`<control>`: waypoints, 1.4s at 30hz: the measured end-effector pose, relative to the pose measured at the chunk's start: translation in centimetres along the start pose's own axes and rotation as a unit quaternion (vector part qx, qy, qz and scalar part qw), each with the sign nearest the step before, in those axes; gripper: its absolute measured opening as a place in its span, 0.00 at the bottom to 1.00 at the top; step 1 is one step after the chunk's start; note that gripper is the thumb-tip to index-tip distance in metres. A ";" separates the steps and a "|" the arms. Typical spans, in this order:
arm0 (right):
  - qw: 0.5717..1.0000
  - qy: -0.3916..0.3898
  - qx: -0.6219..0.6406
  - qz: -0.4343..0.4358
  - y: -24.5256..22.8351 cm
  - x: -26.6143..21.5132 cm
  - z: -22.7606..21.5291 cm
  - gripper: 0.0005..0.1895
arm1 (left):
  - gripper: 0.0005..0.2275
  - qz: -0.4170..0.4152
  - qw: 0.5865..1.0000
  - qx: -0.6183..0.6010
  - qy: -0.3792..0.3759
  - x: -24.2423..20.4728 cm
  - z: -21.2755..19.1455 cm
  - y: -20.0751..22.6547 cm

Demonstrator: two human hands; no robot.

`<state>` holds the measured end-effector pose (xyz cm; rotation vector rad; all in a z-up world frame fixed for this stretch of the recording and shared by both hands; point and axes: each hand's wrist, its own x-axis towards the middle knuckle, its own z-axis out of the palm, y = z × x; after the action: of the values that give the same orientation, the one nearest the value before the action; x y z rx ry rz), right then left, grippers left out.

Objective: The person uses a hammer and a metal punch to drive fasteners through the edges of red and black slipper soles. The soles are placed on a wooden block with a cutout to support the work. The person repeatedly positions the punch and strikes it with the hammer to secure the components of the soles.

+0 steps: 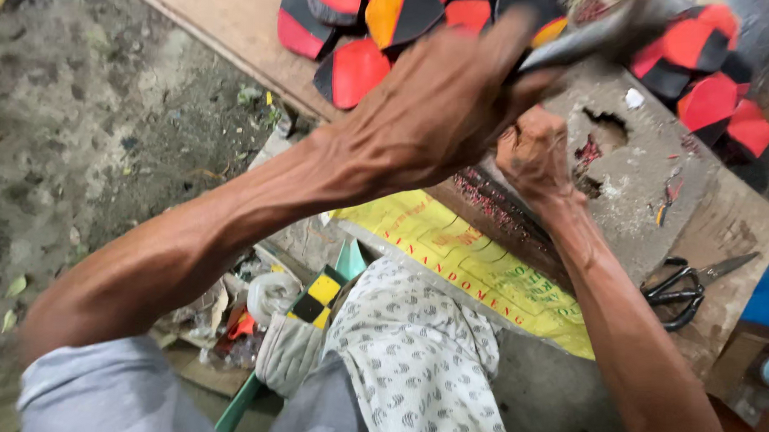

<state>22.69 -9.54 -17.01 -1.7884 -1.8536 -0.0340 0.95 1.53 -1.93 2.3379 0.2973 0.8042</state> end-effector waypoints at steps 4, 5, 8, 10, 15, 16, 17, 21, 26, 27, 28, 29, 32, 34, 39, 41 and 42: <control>0.999 0.011 0.026 -0.022 0.2 0.0 -0.4 0.08 | 0.10 0.083 0.992 -0.035 0.087 0.5 0.5 0.4; 0.999 0.026 0.017 -0.014 0.3 0.0 -0.3 0.06 | 0.10 0.033 0.999 -0.019 0.027 0.3 0.6 0.1; 0.989 0.003 0.144 0.042 0.9 -0.2 0.2 0.08 | 0.12 -0.016 0.997 0.047 -0.052 -0.2 0.6 -0.8; 0.998 0.021 0.066 0.005 1.7 0.2 0.5 0.05 | 0.13 -0.039 0.996 0.061 -0.049 0.8 0.4 -0.5; 0.999 0.012 0.027 0.023 1.8 -1.0 1.2 0.05 | 0.11 0.173 0.976 0.027 0.129 1.9 -1.7 1.3; 0.999 0.012 0.022 0.021 1.8 -0.7 1.0 0.05 | 0.11 0.154 0.980 0.009 0.128 1.9 -1.6 1.7; 1.000 0.010 0.015 0.021 1.5 -0.9 0.8 0.05 | 0.11 0.132 0.983 -0.011 0.125 1.6 -1.2 2.0; 0.997 0.003 0.038 0.064 0.4 -0.1 0.5 0.06 | 0.09 0.047 0.999 0.006 0.018 0.1 0.9 0.0; 0.998 0.066 0.000 -0.004 -0.8 -0.1 -0.2 0.06 | 0.09 -0.012 0.998 0.058 -0.038 -0.8 0.8 -3.4; 0.997 0.071 0.020 0.021 -0.9 -0.5 -0.2 0.09 | 0.10 -0.019 0.998 0.049 -0.024 -1.4 0.7 -3.3; 0.995 0.075 0.040 0.047 -1.0 -0.7 0.0 0.12 | 0.11 -0.051 0.996 0.052 -0.045 -2.0 0.6 -3.0; 0.992 0.092 0.055 0.068 -0.6 0.1 0.0 0.16 | 0.13 -0.073 0.993 0.062 -0.063 -1.8 0.0 -2.9; 0.989 0.016 0.111 0.098 0.3 0.2 -0.8 0.16 | 0.17 -0.113 0.986 0.078 -0.096 -1.3 -0.9 -2.0; 0.989 0.016 0.125 0.072 0.2 -0.1 -1.3 0.16 | 0.18 -0.123 0.983 0.087 -0.105 -1.4 -1.5 -1.6; 0.986 0.004 0.155 0.061 -0.3 -0.2 -1.8 0.15 | 0.18 -0.109 0.984 0.094 -0.106 -1.6 -2.0 -1.0; 0.983 0.007 0.175 0.057 -0.5 -0.3 -1.8 0.15 | 0.18 -0.118 0.983 0.089 -0.106 -1.6 -2.1 -1.0; 0.983 0.005 0.177 0.058 -0.6 -0.3 -1.8 0.15 | 0.18 -0.123 0.983 0.086 -0.106 -1.7 -2.1 -1.0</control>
<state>22.81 -10.58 -15.42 -1.6372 -1.6239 0.3102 -1.67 2.64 -2.07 2.4587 0.5675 0.4201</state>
